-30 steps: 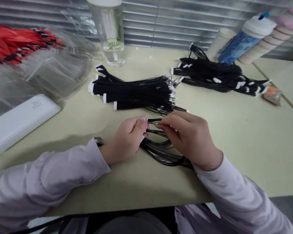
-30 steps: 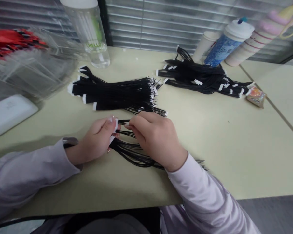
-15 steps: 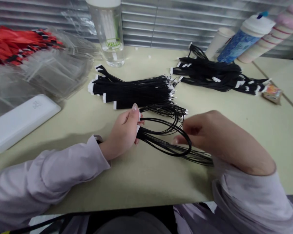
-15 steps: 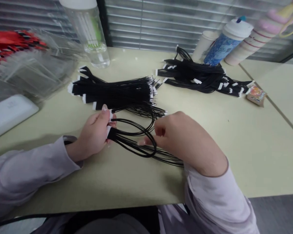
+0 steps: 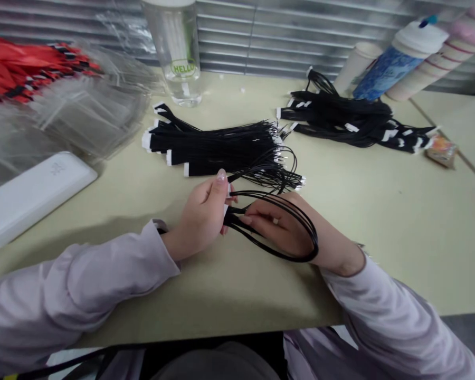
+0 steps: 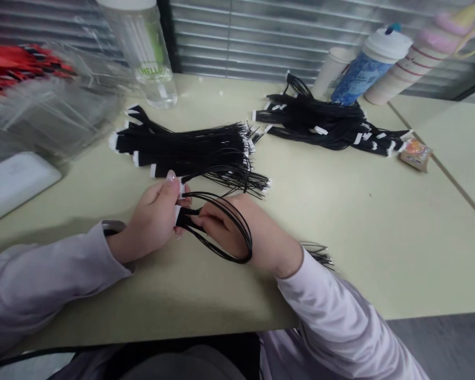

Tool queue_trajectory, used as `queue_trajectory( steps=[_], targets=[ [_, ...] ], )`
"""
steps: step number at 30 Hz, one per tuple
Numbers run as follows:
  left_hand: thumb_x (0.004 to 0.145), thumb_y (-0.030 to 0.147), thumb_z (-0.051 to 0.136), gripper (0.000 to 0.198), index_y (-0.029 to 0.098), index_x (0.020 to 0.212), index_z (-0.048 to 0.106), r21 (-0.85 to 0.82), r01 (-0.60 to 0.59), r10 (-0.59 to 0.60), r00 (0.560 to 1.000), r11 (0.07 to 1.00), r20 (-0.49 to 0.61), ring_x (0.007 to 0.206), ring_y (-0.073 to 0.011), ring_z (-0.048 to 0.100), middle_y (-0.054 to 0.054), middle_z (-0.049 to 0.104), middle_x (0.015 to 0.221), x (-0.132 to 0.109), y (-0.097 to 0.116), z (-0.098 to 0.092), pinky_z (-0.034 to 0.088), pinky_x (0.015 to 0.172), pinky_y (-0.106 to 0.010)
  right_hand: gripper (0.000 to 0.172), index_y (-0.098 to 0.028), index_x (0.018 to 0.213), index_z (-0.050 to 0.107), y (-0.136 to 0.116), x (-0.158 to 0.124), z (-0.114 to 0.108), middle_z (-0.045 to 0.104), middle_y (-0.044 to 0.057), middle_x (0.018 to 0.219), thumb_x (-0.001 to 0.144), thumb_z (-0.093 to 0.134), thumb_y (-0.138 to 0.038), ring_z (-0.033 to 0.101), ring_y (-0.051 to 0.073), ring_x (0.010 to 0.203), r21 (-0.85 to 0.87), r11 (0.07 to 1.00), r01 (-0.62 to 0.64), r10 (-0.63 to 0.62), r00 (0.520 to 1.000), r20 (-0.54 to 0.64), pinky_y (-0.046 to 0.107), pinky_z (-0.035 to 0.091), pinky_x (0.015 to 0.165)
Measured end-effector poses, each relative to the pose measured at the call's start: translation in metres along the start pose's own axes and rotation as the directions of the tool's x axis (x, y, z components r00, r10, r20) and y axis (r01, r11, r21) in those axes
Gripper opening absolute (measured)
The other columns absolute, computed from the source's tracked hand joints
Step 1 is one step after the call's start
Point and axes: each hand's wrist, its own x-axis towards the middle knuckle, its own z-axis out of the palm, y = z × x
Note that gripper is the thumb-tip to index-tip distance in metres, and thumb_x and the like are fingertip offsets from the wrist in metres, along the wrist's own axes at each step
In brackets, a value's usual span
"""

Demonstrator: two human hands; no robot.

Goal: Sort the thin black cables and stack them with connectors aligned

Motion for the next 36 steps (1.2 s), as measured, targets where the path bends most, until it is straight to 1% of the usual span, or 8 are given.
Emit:
queue_trajectory(
  steps=[17, 23, 25, 28, 30, 32, 34, 36],
  targets=[
    [0.081, 0.058, 0.033, 0.045, 0.017, 0.071, 0.047, 0.033, -0.026, 0.025, 0.999, 0.999, 0.033, 0.03, -0.0052, 0.041, 0.002, 0.048, 0.058, -0.001, 0.002, 0.0, 0.033, 0.023, -0.018, 0.02, -0.018, 0.079, 0.056, -0.005, -0.005, 0.001, 0.053, -0.002, 0.065, 0.086, 0.037, -0.022, 0.039, 0.008, 0.054, -0.227, 0.974, 0.006, 0.0, 1.0, 0.026, 0.024, 0.027, 0.054],
    [0.08, 0.06, 0.034, 0.046, 0.017, 0.07, 0.046, 0.041, 0.001, -0.001, 1.0, 0.999, 0.001, 0.031, -0.0053, 0.04, 0.0, 0.049, 0.061, 0.0, 0.003, 0.0, 0.035, 0.023, -0.018, 0.022, -0.017, 0.07, 0.055, -0.003, -0.02, -0.02, 0.052, 0.003, 0.068, 0.084, 0.042, -0.028, 0.044, 0.013, 0.062, -0.426, 0.897, -0.121, 0.065, 0.987, -0.144, 0.026, 0.028, 0.055],
    [0.079, 0.06, 0.034, 0.046, 0.017, 0.07, 0.046, 0.036, 0.016, -0.016, 1.0, 0.999, -0.012, 0.032, -0.0051, 0.041, 0.0, 0.051, 0.065, 0.0, 0.003, 0.001, 0.035, 0.022, -0.018, 0.021, -0.017, 0.069, 0.058, 0.001, -0.026, -0.034, 0.053, 0.002, 0.06, 0.081, 0.049, -0.031, 0.046, 0.013, 0.056, -0.488, 0.824, -0.287, 0.105, 0.925, -0.366, 0.027, 0.028, 0.052],
    [0.08, 0.06, 0.033, 0.046, 0.017, 0.071, 0.046, 0.053, 0.018, -0.019, 1.0, 0.998, 0.004, 0.032, -0.0049, 0.041, 0.0, 0.051, 0.064, 0.001, 0.003, 0.0, 0.036, 0.023, -0.018, 0.012, -0.016, 0.072, 0.062, 0.007, -0.029, -0.045, 0.057, 0.002, 0.059, 0.074, 0.059, -0.027, 0.051, 0.012, 0.053, -0.341, 0.839, -0.425, 0.066, 0.701, -0.711, 0.026, 0.035, 0.051],
    [0.08, 0.06, 0.033, 0.046, 0.017, 0.072, 0.046, 0.071, 0.008, -0.009, 1.0, 0.997, 0.01, 0.032, -0.0047, 0.041, 0.0, 0.052, 0.065, 0.0, 0.003, 0.0, 0.037, 0.023, -0.017, 0.01, -0.014, 0.078, 0.062, 0.007, -0.026, -0.045, 0.06, 0.003, 0.066, 0.072, 0.06, -0.021, 0.057, 0.013, 0.059, -0.125, 0.926, -0.356, 0.089, 0.527, -0.845, 0.026, 0.042, 0.054],
    [0.08, 0.06, 0.033, 0.046, 0.017, 0.072, 0.046, 0.092, -0.001, 0.0, 1.0, 0.996, 0.017, 0.033, -0.0046, 0.041, 0.0, 0.053, 0.066, -0.001, 0.004, -0.001, 0.038, 0.024, -0.017, 0.014, -0.011, 0.085, 0.061, 0.005, -0.022, -0.043, 0.062, 0.006, 0.075, 0.071, 0.058, -0.014, 0.06, 0.015, 0.069, 0.073, 0.981, -0.18, 0.143, 0.415, -0.899, 0.029, 0.048, 0.062],
    [0.08, 0.06, 0.032, 0.046, 0.017, 0.074, 0.046, 0.117, -0.007, 0.004, 1.0, 0.993, 0.027, 0.033, -0.0047, 0.042, -0.001, 0.054, 0.067, -0.002, 0.004, -0.001, 0.037, 0.024, -0.016, 0.02, -0.01, 0.091, 0.061, 0.0, -0.019, -0.041, 0.061, 0.01, 0.091, 0.073, 0.053, -0.009, 0.061, 0.017, 0.081, 0.259, 0.965, 0.04, 0.221, 0.413, -0.884, 0.033, 0.049, 0.072],
    [0.08, 0.06, 0.032, 0.046, 0.017, 0.074, 0.047, 0.138, -0.013, 0.007, 0.999, 0.99, 0.048, 0.034, -0.0048, 0.043, -0.001, 0.055, 0.068, -0.003, 0.004, -0.001, 0.037, 0.024, -0.016, 0.022, -0.012, 0.093, 0.062, -0.003, -0.018, -0.041, 0.061, 0.009, 0.096, 0.077, 0.047, -0.008, 0.061, 0.015, 0.078, 0.409, 0.887, 0.216, 0.278, 0.457, -0.845, 0.033, 0.05, 0.07]
  ],
)
